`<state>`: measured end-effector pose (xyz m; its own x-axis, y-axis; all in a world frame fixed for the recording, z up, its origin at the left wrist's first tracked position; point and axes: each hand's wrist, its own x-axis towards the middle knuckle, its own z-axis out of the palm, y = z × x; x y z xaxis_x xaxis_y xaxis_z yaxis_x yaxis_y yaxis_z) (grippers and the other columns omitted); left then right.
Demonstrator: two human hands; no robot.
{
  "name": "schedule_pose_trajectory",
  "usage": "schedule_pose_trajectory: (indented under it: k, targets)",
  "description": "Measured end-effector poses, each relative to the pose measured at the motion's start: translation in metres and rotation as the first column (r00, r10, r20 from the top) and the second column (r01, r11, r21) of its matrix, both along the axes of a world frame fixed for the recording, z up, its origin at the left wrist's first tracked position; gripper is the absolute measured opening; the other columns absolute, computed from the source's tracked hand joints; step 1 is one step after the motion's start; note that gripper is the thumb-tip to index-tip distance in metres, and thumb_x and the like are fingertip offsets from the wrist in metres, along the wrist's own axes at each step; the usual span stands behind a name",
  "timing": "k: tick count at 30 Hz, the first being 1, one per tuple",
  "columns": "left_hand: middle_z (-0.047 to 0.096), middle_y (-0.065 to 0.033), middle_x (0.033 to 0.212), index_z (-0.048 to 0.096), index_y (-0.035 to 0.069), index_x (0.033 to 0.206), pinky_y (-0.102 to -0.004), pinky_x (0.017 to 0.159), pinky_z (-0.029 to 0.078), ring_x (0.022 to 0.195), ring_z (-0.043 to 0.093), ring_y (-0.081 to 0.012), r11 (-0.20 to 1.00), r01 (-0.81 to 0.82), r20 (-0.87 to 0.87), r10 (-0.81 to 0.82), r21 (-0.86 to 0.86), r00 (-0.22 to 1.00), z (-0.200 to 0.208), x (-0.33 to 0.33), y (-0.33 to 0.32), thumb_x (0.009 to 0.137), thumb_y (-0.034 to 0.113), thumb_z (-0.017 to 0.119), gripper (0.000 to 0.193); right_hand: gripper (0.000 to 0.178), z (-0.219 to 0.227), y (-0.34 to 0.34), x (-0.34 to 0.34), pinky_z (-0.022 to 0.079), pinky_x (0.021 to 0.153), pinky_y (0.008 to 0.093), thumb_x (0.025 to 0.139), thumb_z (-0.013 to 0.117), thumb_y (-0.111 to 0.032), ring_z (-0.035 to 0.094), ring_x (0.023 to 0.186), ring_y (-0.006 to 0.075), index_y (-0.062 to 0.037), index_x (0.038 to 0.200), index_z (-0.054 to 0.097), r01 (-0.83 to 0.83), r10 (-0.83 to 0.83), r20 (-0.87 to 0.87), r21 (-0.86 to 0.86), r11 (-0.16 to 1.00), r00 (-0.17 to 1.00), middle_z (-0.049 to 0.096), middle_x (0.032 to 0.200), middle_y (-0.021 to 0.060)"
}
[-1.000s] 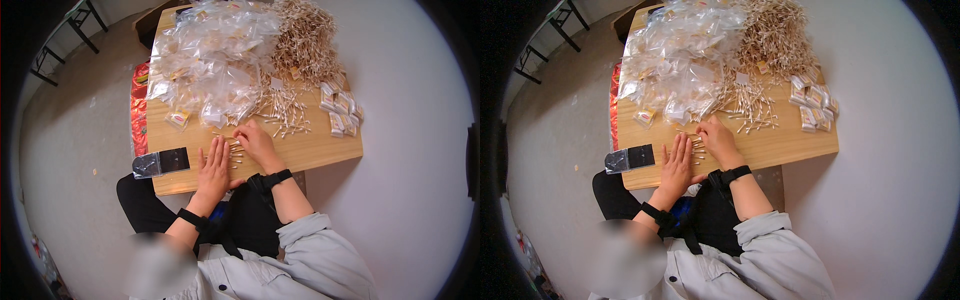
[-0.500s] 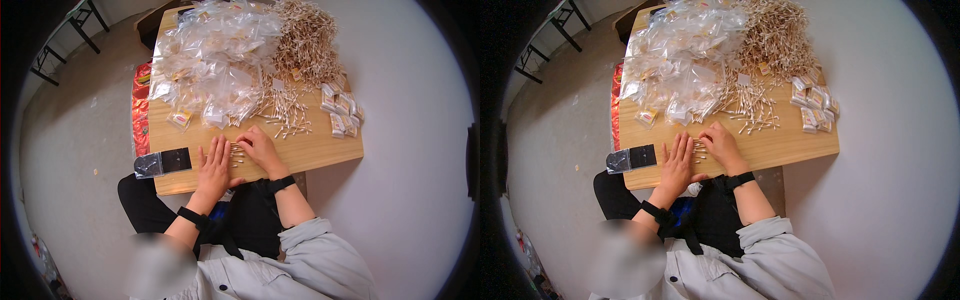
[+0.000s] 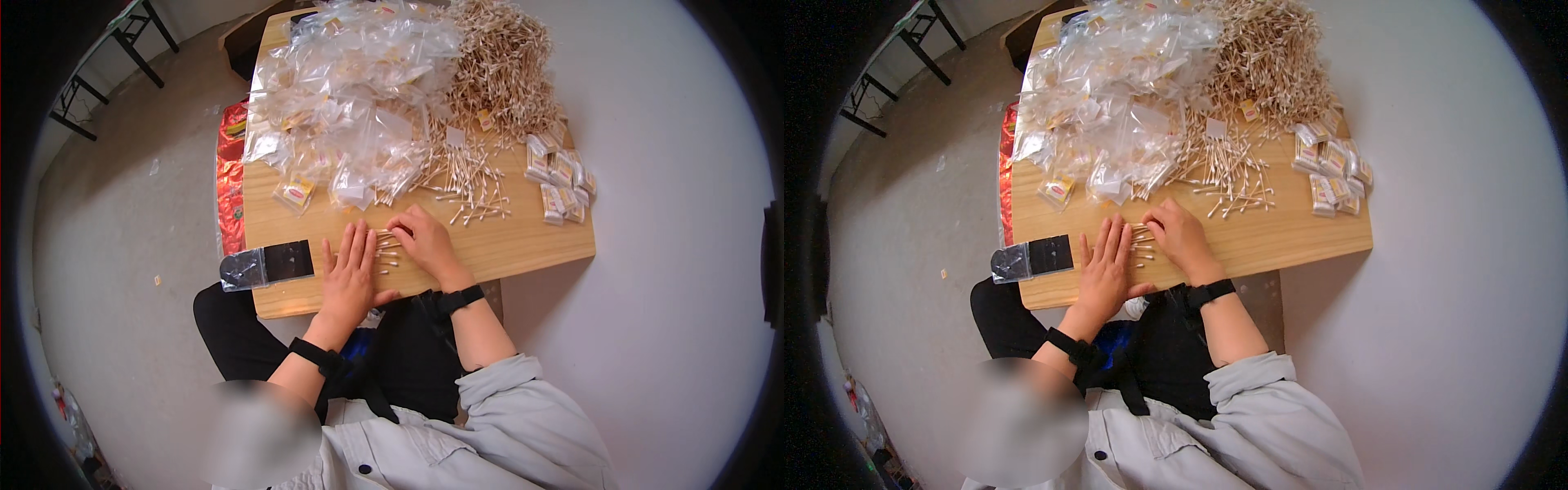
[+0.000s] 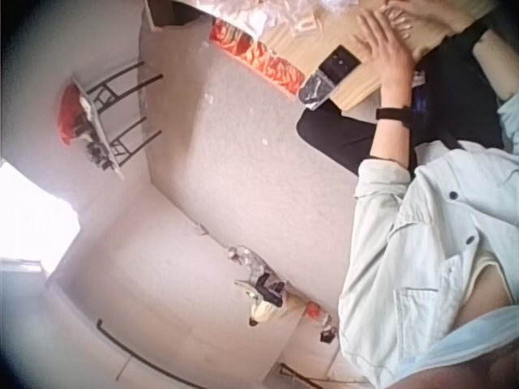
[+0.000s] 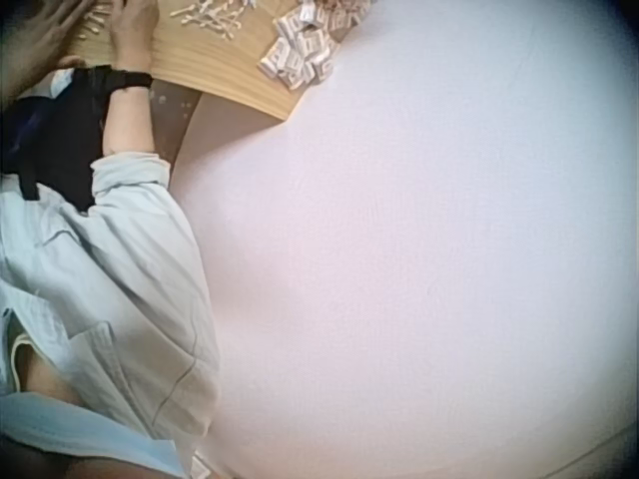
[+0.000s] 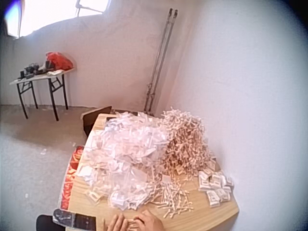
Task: Packaging cotton swabs into small plastic bags and then arranging them into a larger clear container.
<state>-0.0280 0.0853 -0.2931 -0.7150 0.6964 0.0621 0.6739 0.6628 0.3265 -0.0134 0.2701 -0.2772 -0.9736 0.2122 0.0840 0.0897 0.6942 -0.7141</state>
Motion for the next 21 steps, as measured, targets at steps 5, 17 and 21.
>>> schedule_pose_trajectory:
  k: [5,17,21]
  targets:
    - [0.024,-0.0145,0.159,0.03,0.002,0.15,-0.0562,0.118,0.007,0.149,0.019,-0.0276,1.0,-0.021,0.014,0.021,0.017,1.0,-0.001,-0.001,0.002,0.061,0.062,0.076,0.117,0.006,-0.001,-0.003,-0.007,0.05,0.07,0.0418,0.087,0.063,-0.014,0.062,0.083,0.033,-0.0094,0.09,0.066,0.005,-0.009,0.056,0.071,0.997,0.998,0.06,0.09,0.0111]
    - [0.02,-0.0145,0.161,0.028,0.002,0.151,-0.055,0.118,0.004,0.15,0.015,-0.0278,1.0,-0.021,0.01,0.021,-0.014,1.0,0.0,-0.005,0.001,0.063,0.066,0.072,0.117,0.009,0.001,0.003,-0.013,0.052,0.069,0.0398,0.079,0.068,-0.017,0.065,0.077,0.0282,-0.01,0.084,0.067,0.03,-0.032,0.201,0.016,0.999,0.979,0.062,0.084,0.0092]
    - [0.02,-0.0137,0.161,0.028,0.003,0.151,-0.0544,0.119,0.004,0.15,0.015,-0.0268,1.0,-0.021,0.016,0.021,-0.004,1.0,-0.002,-0.005,0.0,0.062,0.066,0.072,0.118,0.013,0.001,0.007,-0.015,0.051,0.066,0.0371,0.082,0.069,-0.018,0.065,0.074,0.0255,-0.0055,0.085,0.068,-0.024,0.014,0.222,0.044,0.999,0.975,0.062,0.082,0.0104]
